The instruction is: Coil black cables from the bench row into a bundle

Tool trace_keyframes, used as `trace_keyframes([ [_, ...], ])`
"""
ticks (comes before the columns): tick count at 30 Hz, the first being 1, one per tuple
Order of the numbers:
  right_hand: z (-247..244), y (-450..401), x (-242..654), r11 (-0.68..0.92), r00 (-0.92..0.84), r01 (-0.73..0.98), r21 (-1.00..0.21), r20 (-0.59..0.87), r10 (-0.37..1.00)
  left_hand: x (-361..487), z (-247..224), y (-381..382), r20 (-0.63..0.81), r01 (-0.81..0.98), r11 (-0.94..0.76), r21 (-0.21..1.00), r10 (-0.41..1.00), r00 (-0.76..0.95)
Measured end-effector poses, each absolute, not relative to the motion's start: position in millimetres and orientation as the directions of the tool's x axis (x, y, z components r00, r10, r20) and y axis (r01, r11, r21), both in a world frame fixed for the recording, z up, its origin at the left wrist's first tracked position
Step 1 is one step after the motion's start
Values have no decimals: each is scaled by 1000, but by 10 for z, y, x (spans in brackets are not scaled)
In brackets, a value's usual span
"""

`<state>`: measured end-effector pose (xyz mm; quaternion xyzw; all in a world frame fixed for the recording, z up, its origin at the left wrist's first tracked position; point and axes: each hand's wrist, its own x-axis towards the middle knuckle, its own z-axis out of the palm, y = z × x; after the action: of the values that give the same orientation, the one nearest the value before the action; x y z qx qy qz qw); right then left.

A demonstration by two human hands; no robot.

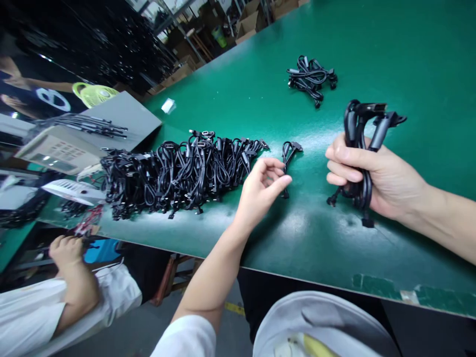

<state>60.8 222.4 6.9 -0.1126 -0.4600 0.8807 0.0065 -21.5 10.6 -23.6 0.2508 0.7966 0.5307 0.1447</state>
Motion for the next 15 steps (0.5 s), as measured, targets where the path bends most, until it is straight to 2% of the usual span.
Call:
trace_keyframes([
  [2,51,2231,601,-524,-974,126,-843,-205,94,-313,-296,105,83,327,475,817,464,-882],
  [4,27,2222,604,-477,-972,164,-864,-222,69,-375,-356,112,70,403,605,687,497,-865],
  [6,-4,2207,608,-476,-967,191,-859,-248,60,-393,-390,116,21,439,650,620,546,-838],
  [9,-48,2193,598,-558,-957,194,-807,-280,72,-347,-371,111,8,445,637,629,568,-823],
  [11,-59,2193,586,-612,-956,170,-772,-281,88,-282,-330,106,106,504,608,614,569,-815],
  [13,-48,2191,579,-632,-962,126,-765,-250,110,-197,-289,109,216,588,514,624,610,-763],
  [15,-14,2179,582,-631,-968,80,-771,-212,137,-100,-266,122,219,608,343,716,717,-662],
])
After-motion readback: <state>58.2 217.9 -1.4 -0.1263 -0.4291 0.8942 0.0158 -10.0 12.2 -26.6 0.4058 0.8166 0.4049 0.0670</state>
